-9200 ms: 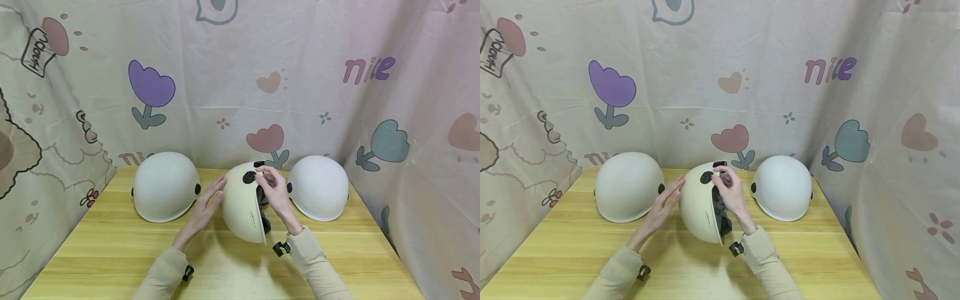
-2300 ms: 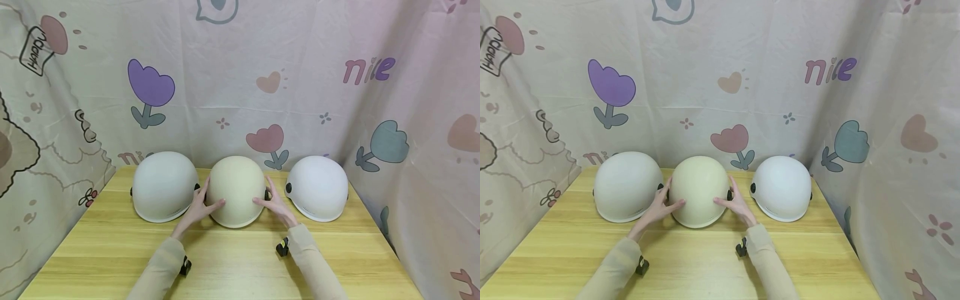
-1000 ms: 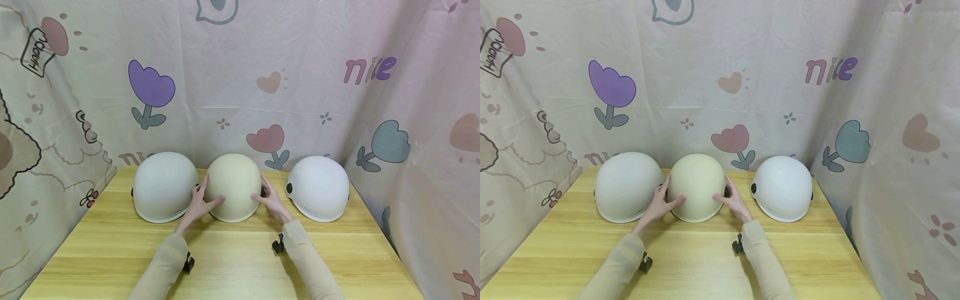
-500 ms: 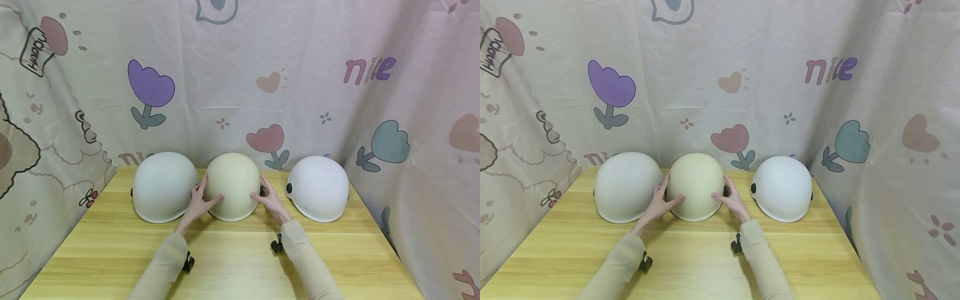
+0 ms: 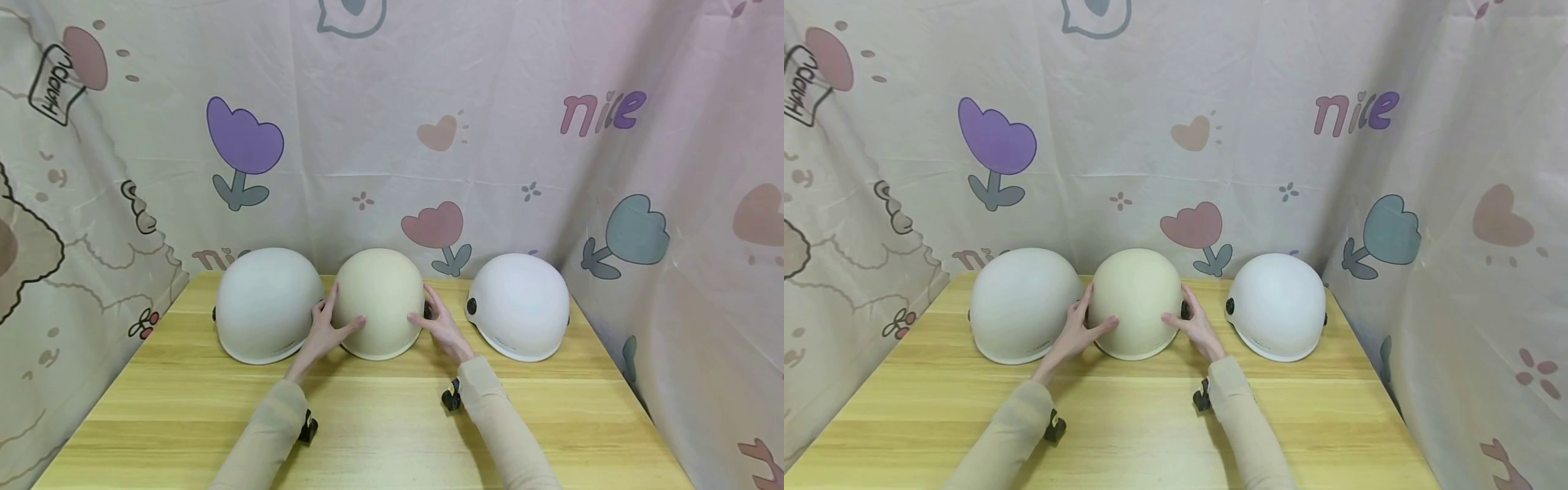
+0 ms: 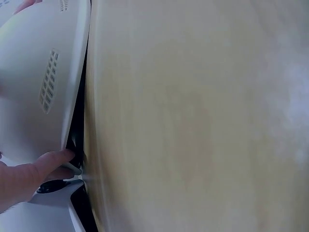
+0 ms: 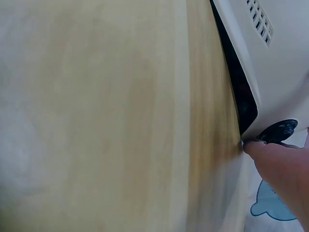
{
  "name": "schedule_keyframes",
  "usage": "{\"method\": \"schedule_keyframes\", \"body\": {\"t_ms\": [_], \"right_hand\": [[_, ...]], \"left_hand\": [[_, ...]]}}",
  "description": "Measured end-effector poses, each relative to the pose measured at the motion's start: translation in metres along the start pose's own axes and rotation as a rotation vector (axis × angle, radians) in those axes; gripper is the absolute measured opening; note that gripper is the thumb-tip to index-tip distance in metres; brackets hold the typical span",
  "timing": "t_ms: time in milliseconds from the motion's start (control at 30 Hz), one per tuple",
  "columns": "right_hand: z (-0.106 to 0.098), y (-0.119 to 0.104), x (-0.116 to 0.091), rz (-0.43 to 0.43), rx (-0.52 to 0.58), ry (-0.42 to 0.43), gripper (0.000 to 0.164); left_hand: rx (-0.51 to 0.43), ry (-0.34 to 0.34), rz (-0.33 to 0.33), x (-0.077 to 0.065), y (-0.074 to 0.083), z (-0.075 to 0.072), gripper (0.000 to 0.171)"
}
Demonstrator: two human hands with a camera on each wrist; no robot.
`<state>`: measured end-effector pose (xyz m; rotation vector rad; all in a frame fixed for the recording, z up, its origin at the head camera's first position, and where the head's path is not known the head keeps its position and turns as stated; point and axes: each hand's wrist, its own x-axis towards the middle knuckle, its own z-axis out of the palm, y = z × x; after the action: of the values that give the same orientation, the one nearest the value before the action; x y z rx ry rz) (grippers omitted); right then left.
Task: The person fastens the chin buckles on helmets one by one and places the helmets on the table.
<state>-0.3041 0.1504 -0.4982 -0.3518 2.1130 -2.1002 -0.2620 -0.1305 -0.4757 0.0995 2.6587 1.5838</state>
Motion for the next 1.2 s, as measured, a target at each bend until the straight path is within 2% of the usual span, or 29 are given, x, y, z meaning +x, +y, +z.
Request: {"method": "schedule_keyframes", "body": {"t_ms": [767, 1000, 1200], "right_hand": [[-0.0008, -0.0008, 0.0004, 0.009, -0.011, -0.003, 0.089], [-0.0006, -0.0014, -0.0015, -0.019, -0.016, -0.018, 0.090], [-0.0001, -0.0051, -0.0072, 0.001, -0.046, 0.005, 0.089]], "left_hand": [[0.014, 0.003, -0.005, -0.0009, 0.0020, 0.0000, 0.104], [-0.003, 0.001, -0.010, -0.0029, 0.0035, -0.0005, 0.104], [-0.006, 0.007, -0.005, -0.0052, 0.0028, -0.0002, 0.102]]}}
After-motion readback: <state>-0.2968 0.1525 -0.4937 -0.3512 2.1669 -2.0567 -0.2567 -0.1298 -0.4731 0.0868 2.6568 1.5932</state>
